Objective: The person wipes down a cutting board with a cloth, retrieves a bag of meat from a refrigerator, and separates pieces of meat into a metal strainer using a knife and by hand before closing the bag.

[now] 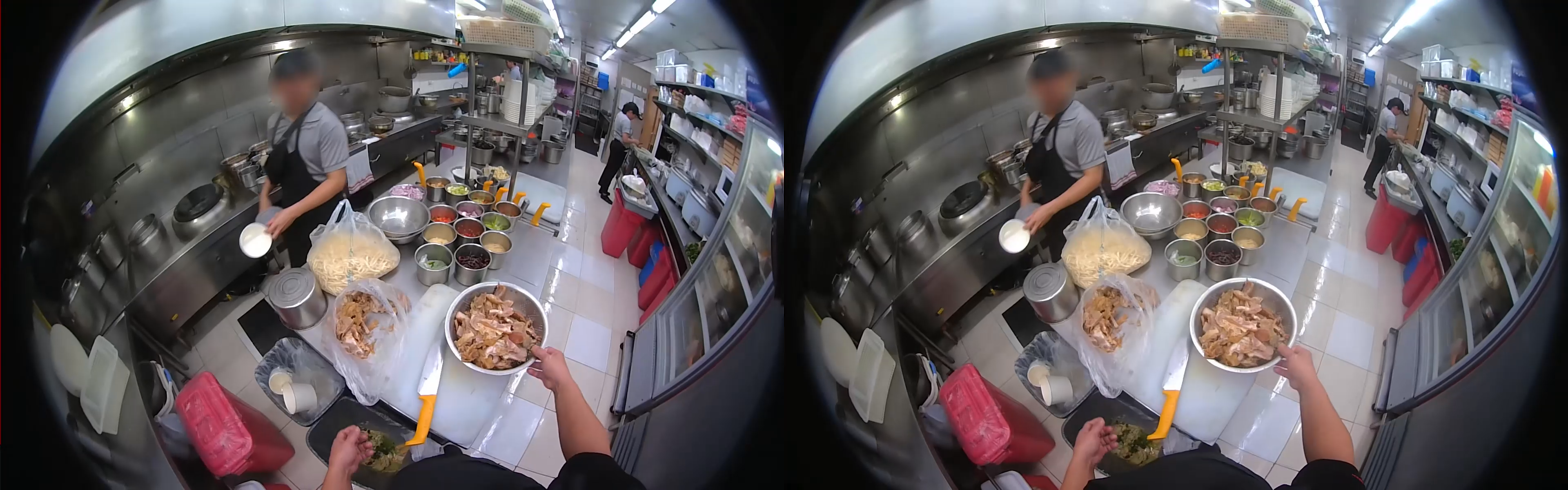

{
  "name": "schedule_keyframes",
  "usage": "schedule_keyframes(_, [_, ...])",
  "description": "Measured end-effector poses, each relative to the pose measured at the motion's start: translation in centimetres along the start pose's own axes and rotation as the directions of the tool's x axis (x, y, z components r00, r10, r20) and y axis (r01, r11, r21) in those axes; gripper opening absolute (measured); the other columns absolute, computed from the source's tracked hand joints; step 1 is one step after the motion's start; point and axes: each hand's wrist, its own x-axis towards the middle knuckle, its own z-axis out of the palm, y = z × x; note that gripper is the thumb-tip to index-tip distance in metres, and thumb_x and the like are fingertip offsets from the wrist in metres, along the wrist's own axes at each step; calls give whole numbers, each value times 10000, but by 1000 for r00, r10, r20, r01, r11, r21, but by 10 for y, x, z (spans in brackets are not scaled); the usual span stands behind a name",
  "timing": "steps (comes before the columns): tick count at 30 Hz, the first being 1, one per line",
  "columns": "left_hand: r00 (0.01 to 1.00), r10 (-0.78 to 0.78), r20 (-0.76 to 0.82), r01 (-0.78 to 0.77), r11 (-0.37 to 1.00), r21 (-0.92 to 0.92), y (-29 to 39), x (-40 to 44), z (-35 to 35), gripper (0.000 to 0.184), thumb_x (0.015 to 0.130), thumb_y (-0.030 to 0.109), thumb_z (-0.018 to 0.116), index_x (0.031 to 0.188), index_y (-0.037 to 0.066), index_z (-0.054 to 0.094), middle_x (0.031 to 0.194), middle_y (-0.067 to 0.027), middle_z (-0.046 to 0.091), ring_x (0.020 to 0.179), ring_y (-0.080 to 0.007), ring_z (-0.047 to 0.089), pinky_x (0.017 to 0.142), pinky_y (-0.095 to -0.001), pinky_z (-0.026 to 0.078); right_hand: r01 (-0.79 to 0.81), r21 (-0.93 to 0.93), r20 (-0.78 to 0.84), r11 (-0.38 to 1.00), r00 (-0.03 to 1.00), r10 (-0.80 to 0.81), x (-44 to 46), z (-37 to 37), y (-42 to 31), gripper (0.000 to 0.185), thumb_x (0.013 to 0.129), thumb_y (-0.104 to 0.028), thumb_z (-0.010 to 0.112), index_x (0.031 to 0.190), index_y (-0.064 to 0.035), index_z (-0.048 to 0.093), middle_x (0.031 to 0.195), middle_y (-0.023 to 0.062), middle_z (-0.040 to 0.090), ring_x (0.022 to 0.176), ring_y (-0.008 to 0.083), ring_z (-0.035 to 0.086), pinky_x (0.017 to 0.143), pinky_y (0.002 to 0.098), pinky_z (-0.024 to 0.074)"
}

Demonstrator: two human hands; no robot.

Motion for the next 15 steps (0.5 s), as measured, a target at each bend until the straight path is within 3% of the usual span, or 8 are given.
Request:
schedule_keyframes(3, [999, -42, -5, 42, 998, 54, -18, 4, -3, 237, 992, 266, 551, 1168, 124, 479, 898, -59, 584, 705, -209, 628, 589, -388, 561, -8, 185, 52, 983, 999, -2, -1, 19, 4, 304, 872, -22, 531, 1171, 22, 495, 1063, 175, 613, 922, 323, 669, 811, 497, 585])
schedule_keyframes(7, [999, -28, 16, 27, 997, 68, -27, 5, -4, 234, 988, 277, 558, 1157, 131, 487, 897, -56, 585, 713, -207, 634, 599, -400, 566, 29, 305, -110, 952, 994, 5, -4, 44, 19, 368, 816, 36, 502, 1183, 41, 478, 1081, 220, 592, 922, 364, 662, 796, 564, 583])
schedule_keyframes(10, [999, -44, -6, 44, 999, 29, -31, 2, -12, 191, 991, 269, 550, 1131, 147, 505, 876, -51, 587, 715, -202, 638, 594, -400, 565, 11, 350, -50, 937, 999, 7, -29, 46, 17, 366, 814, 14, 511, 1178, 31, 484, 1076, 218, 589, 923, 385, 657, 810, 571, 580])
schedule_keyframes(13, [999, 20, 39, -19, 999, -29, -42, 7, -41, 125, 1002, 246, 523, 1042, 128, 515, 850, -40, 591, 679, -182, 630, 539, -349, 546, -20, 451, -4, 892, 1000, 25, -25, 22, 8, 455, 820, -20, 498, 1272, 17, 459, 1174, 221, 586, 1014, 375, 648, 844, 540, 580])
schedule_keyframes(15, [995, 45, -94, -49, 998, -43, -33, -8, -45, 135, 998, 245, 528, 1035, 116, 516, 853, -37, 584, 659, -161, 615, 520, -323, 532, -14, 497, 70, 868, 997, -24, -24, 18, -11, 490, 825, -27, 492, 1311, 10, 445, 1229, 217, 579, 1060, 354, 641, 860, 514, 584])
